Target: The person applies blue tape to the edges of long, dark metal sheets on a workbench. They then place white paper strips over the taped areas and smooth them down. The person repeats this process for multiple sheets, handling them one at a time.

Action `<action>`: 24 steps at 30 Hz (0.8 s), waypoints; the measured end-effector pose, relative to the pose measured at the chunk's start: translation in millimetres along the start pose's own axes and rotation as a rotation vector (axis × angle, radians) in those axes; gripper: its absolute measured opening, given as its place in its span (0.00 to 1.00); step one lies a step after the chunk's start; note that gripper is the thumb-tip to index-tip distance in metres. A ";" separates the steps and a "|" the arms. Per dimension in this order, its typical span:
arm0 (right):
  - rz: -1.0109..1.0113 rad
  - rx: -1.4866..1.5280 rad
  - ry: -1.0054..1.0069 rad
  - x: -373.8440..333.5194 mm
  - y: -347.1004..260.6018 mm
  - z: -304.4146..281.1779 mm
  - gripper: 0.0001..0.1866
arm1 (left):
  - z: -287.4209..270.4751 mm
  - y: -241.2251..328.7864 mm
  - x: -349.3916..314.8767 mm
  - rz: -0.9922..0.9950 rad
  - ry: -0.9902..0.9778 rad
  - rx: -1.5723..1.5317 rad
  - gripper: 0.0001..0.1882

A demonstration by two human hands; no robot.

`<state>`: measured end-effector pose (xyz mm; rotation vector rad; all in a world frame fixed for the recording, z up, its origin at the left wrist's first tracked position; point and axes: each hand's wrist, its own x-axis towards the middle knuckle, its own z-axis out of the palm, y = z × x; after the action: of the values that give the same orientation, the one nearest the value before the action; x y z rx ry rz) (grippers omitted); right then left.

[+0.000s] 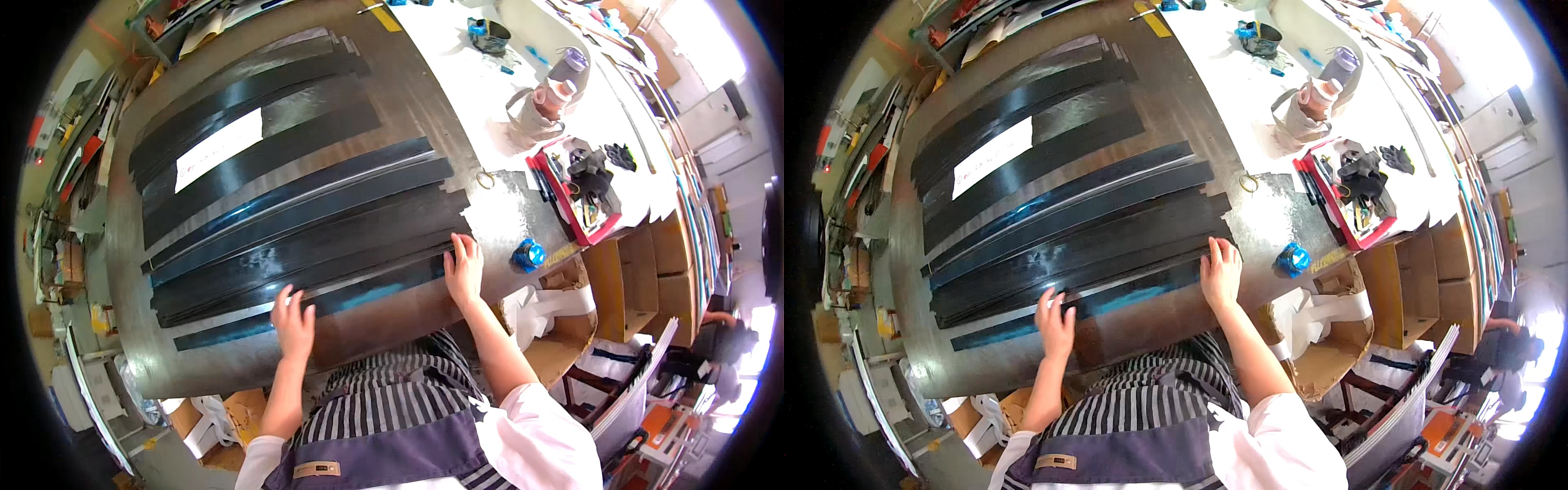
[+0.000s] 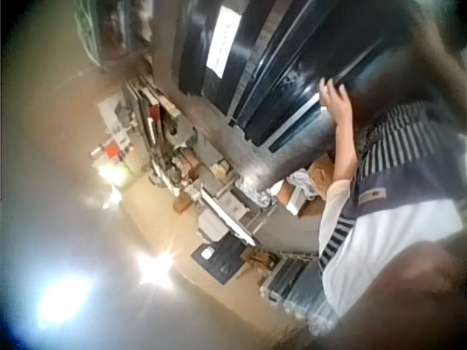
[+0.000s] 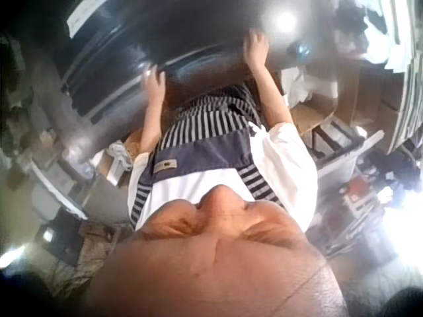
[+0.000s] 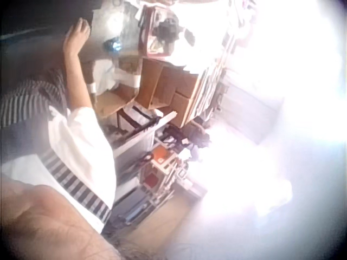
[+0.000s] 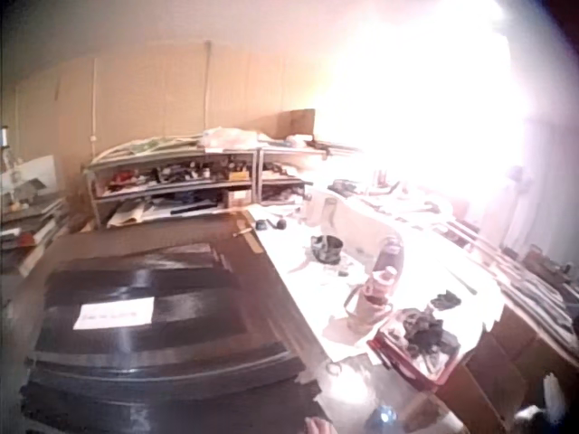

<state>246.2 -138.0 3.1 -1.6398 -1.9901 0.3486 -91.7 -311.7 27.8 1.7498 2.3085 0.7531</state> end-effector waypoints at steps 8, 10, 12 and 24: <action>0.102 -0.018 -0.154 66.4 15.1 30.4 0.24 | 91.5 94.1 68.9 0.071 -0.225 0.111 0.27; 0.145 0.062 -0.087 65.4 19.3 36.7 0.24 | 100.8 96.8 64.3 0.086 -0.222 0.131 0.29; 0.190 0.194 -0.027 66.0 23.0 41.3 0.23 | 98.0 98.1 65.3 0.084 -0.213 0.120 0.29; 0.499 1.074 -0.044 63.1 0.8 -77.2 0.08 | 33.5 10.8 53.2 -0.748 -0.117 -1.947 0.29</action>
<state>281.7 -87.3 81.2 -1.3151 -0.9963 1.3539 -85.2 -249.9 13.4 0.0160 0.8293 1.5963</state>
